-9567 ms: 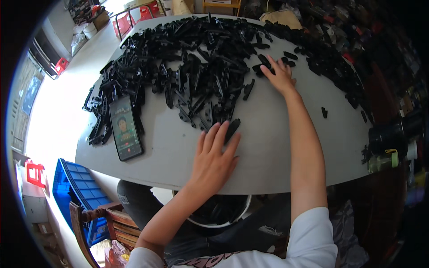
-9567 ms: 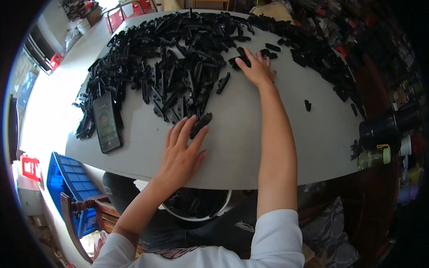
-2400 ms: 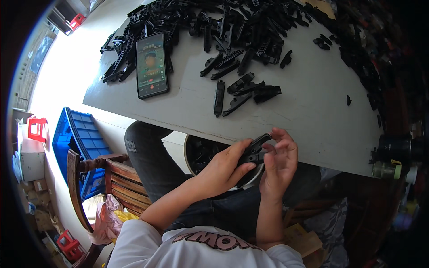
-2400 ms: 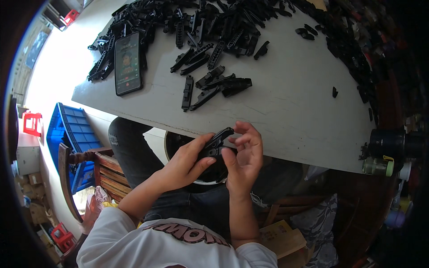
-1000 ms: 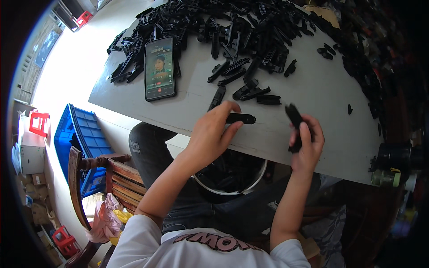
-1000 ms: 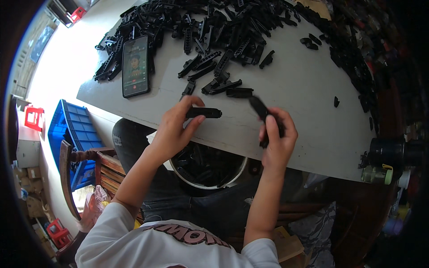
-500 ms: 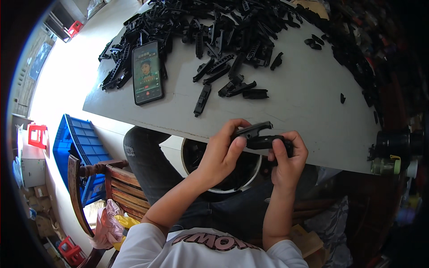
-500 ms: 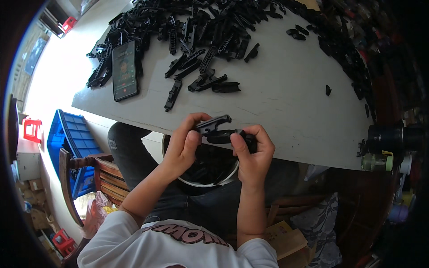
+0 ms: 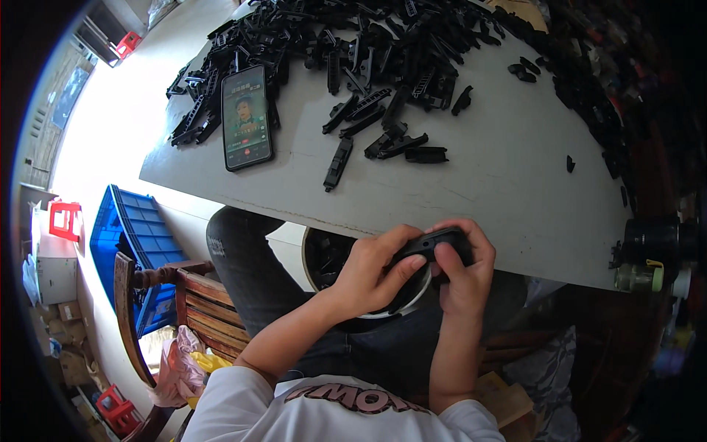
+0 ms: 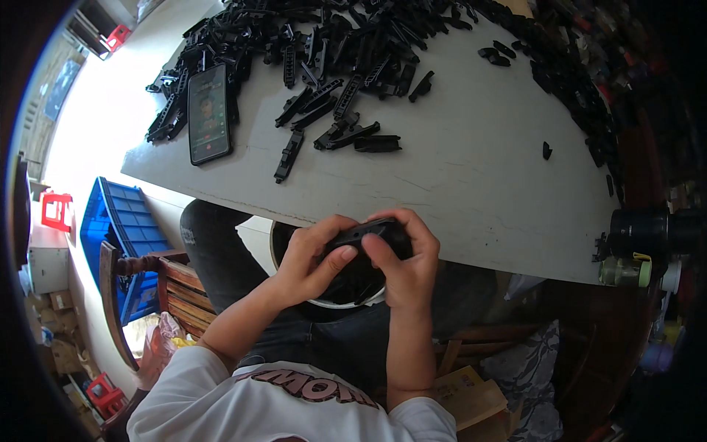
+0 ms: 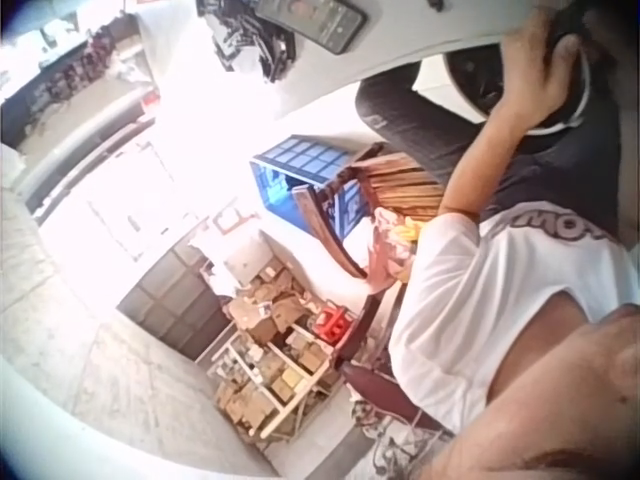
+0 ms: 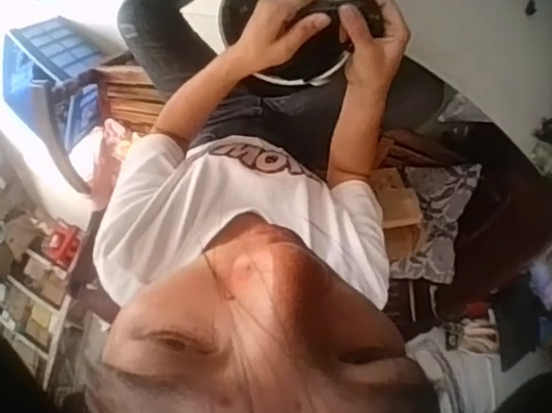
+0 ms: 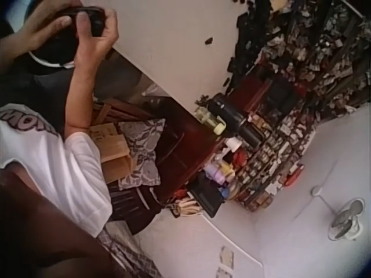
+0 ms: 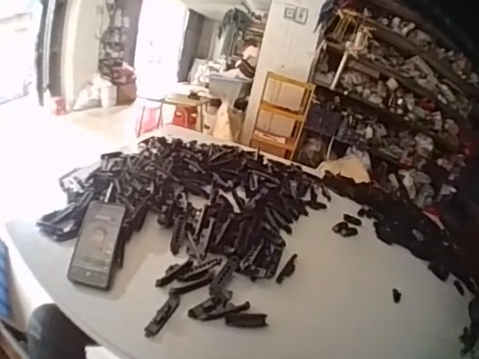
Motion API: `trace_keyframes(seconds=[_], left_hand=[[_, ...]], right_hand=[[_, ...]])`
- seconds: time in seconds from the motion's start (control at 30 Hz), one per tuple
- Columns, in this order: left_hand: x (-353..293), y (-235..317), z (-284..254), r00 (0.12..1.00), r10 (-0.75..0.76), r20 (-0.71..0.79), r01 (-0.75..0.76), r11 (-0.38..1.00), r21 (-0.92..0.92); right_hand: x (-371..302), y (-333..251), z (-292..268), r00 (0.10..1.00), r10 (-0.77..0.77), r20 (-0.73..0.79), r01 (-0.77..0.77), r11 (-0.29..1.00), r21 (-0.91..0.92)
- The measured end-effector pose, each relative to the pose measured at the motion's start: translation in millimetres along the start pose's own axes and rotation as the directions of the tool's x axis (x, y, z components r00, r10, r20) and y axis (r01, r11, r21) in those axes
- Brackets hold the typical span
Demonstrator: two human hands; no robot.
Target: Manually assembling small black plastic components by snapping them together on a workbench.
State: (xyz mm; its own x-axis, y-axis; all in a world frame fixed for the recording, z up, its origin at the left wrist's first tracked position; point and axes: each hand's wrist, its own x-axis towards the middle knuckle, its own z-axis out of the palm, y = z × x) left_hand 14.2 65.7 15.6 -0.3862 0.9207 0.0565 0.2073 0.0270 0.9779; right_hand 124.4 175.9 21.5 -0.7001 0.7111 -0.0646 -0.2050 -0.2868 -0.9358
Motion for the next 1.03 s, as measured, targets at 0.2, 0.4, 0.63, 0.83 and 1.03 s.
trace_keyframes(seconds=[0.2, 0.4, 0.63, 0.83, 1.03], left_hand=[[12.1, 2.7, -23.0, 0.987, 0.137, -0.087, -0.079, 0.873, 0.481], [36.9, -20.6, -58.2, 0.888, 0.305, -0.346, 0.224, 0.371, 0.901], [21.2, -20.5, -63.1, 0.919, 0.221, -0.326, 0.115, 0.641, 0.759], [-1.7, -22.8, -36.9, 0.967, -0.002, -0.254, 0.027, 0.995, 0.097], [-36.9, -21.2, 0.0, 0.997, -0.072, 0.019, 0.074, 0.990, -0.120]], right_hand=[[35.6, 8.3, -15.4, 0.983, -0.182, -0.031, 0.176, 0.973, -0.150], [89.1, -5.5, 11.9, 0.803, -0.427, 0.416, 0.485, 0.062, -0.872], [95.5, -2.7, 13.8, 0.892, -0.149, 0.426, 0.391, -0.216, -0.895], [34.0, -3.8, 14.3, 0.995, 0.048, 0.082, -0.032, 0.982, -0.185], [-33.5, 37.9, -2.3, 0.966, -0.253, 0.055, 0.256, 0.897, -0.361]])
